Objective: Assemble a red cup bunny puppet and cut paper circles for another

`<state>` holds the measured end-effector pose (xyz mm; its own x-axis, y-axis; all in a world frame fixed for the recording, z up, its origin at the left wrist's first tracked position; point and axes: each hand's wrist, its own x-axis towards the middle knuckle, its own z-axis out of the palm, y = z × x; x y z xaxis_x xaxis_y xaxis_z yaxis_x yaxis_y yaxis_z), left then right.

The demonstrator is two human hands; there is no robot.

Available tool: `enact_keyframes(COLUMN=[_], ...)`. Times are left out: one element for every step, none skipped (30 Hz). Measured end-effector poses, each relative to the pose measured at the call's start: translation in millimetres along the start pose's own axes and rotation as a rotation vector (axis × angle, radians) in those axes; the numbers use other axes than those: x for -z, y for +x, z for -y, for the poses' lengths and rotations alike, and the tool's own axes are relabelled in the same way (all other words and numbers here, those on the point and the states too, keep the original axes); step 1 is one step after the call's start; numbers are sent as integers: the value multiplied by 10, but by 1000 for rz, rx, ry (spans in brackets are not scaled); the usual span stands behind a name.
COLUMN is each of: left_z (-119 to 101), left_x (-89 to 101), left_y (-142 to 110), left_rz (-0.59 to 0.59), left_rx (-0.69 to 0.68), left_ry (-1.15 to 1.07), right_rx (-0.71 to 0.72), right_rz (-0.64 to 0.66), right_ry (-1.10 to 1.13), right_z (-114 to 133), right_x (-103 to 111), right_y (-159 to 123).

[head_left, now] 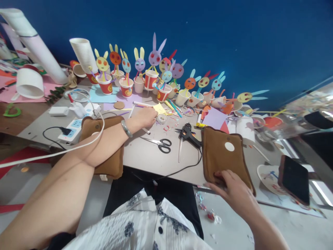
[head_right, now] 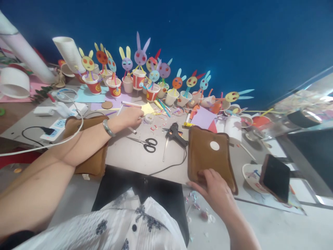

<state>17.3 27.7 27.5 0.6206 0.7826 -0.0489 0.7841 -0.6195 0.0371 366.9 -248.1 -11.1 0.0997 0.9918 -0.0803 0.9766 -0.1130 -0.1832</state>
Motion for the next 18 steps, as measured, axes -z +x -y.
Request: enact_keyframes(left_z=[-13, -24, -32, -37, -38, -36, -33, -29, -25, -23, -24, -27, -34, -43, -53, -63, -71, -76], left_x=[17, 33, 46, 55, 59, 57, 51, 43, 33, 24, 16, 9, 5, 1, -2, -5, -10, -15], left_y=[-6, -11, -15, -18, -21, -23, -25, -25, -24, -23, -21, -18, -16, -13, -10, -7, -3, 1], left_rz=[-9, -20, -30, -35, -34, -28, -21, -16, -14, -15, -14, -12, -10, -5, -2, -2, -4, -5], left_rx=[-8, -19, -32, -44, -51, -51, -45, -37, -28, -24, -26, -34, -49, -63, -72, -79, -79, -75], left_ry=[-3, -9, -19, -30, -42, -53, -61, -69, -75, -82, -88, -92, -93, -92, -90, -89, -89, -91], right_rx=[18, 30, 40, 49, 60, 67, 71, 72, 73, 74, 73, 70, 64, 51, 29, -4, -52, -114], right_rz=[-11, -16, -15, -8, 7, 26, 50, 77, 111, 147, 182, 211, 237, 256, 264, 254, 212, 133], right_ry=[25, 38, 43, 43, 40, 37, 37, 43, 53, 67, 82, 95, 105, 120, 147, 189, 238, 278], right_z=[-23, -43, -60, -74, -82, -86, -82, -71, -51, -23, 12, 50, 87, 119, 138, 142, 126, 91], right_x=[-7, -12, -12, -6, 8, 31, 61, 96, 134, 173, 211, 246, 279, 310, 340, 369, 396, 422], right_y=[-32, -57, -75, -89, -99, -108, -119, -132, -147, -163, -178, -190, -198, -200, -195, -184, -165, -140])
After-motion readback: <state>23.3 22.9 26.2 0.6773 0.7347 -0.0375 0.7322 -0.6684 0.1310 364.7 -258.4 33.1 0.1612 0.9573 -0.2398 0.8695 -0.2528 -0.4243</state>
